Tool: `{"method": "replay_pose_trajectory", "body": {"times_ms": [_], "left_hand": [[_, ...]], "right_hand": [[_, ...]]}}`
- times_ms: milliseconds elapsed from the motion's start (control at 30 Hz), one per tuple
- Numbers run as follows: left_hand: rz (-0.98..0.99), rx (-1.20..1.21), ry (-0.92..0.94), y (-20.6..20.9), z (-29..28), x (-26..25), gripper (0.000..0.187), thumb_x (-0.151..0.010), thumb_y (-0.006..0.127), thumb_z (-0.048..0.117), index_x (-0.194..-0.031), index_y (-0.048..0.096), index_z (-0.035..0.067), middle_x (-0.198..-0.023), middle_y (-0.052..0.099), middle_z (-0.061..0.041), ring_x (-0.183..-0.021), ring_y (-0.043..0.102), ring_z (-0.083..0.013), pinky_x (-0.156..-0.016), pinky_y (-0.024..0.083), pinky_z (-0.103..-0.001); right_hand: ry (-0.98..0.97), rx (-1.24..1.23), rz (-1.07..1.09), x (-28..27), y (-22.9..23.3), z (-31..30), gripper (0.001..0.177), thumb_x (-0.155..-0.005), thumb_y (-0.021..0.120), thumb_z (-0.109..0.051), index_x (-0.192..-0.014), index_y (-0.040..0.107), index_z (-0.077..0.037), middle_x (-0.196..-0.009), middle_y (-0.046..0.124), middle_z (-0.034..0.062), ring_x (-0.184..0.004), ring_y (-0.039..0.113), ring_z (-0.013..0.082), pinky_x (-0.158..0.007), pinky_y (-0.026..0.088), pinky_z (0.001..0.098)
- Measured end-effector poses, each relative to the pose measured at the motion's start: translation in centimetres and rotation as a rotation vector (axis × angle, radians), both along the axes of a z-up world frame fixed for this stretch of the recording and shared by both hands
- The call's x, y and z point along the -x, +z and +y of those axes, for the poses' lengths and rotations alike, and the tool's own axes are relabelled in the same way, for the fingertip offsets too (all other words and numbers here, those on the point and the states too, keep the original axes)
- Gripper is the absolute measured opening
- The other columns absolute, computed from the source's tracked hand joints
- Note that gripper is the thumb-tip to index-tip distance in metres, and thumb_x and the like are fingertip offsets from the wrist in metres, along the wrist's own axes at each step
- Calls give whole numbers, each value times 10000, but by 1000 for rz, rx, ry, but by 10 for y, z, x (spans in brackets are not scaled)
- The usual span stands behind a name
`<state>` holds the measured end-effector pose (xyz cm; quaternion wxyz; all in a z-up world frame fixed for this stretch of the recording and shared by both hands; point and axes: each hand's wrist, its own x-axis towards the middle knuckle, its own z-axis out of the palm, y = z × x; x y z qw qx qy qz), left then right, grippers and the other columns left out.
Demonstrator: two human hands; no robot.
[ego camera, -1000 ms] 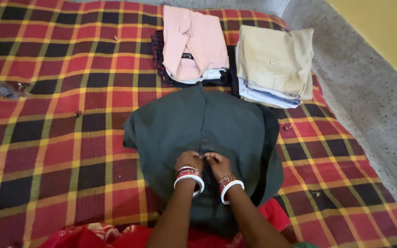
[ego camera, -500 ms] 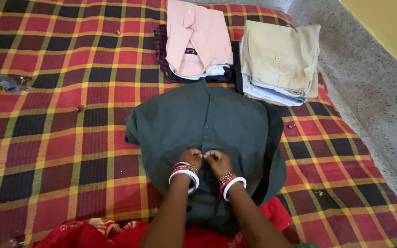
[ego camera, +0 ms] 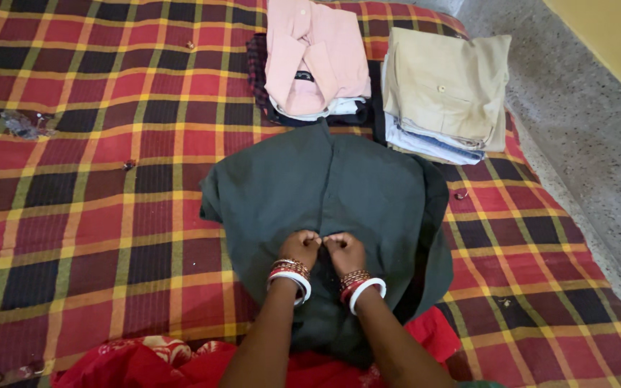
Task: The person buttons a dark green shirt laid flat on a plaid bedsheet. They fasten the buttons from the bottom up, smooth the fabric, and adjust the collar. The shirt remains on the bed throughout the clip.
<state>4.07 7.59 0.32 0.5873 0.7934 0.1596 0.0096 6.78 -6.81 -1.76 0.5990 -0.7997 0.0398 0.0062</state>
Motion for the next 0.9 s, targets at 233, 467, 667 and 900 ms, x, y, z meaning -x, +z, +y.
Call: {"method": "replay_pose_trajectory", "body": {"times_ms": [233,467,667,900], "left_hand": [[14,-4,8,-3,-1,2,217,-854,747,236,-1025,780,106,-974,787,-116,-893,754,-252,-837,571,-365],[8,128,42,-11,-1,2,333,-911,672,245,-1237,689,180,-1078,758,-127,-1004,727,-258,-915,533,-352],[-183,-243,-90,31,-13,50,282,-846,759,322,-979,752,74,-1103,742,-180,-1066,700,-360,-954,542,-417],[429,-357,-103,92,-44,95,487,-910,727,456,-1205,626,81,-1188,708,-221,-1134,669,-415,-958,534,-495]], "right_hand": [[110,-35,-74,11,-6,-8,163,-919,706,-130,-969,777,8,-897,786,54,-819,684,103,-772,548,264],[102,-390,307,-4,8,-40,297,-937,568,-79,-1205,685,-127,-1076,755,28,-917,652,139,-821,509,304],[372,149,150,37,29,-73,216,-953,624,-96,-1121,726,-6,-988,775,62,-907,709,117,-854,549,277],[542,240,247,79,114,-102,261,-967,626,-173,-1134,728,0,-958,777,74,-829,694,138,-775,571,287]]}}
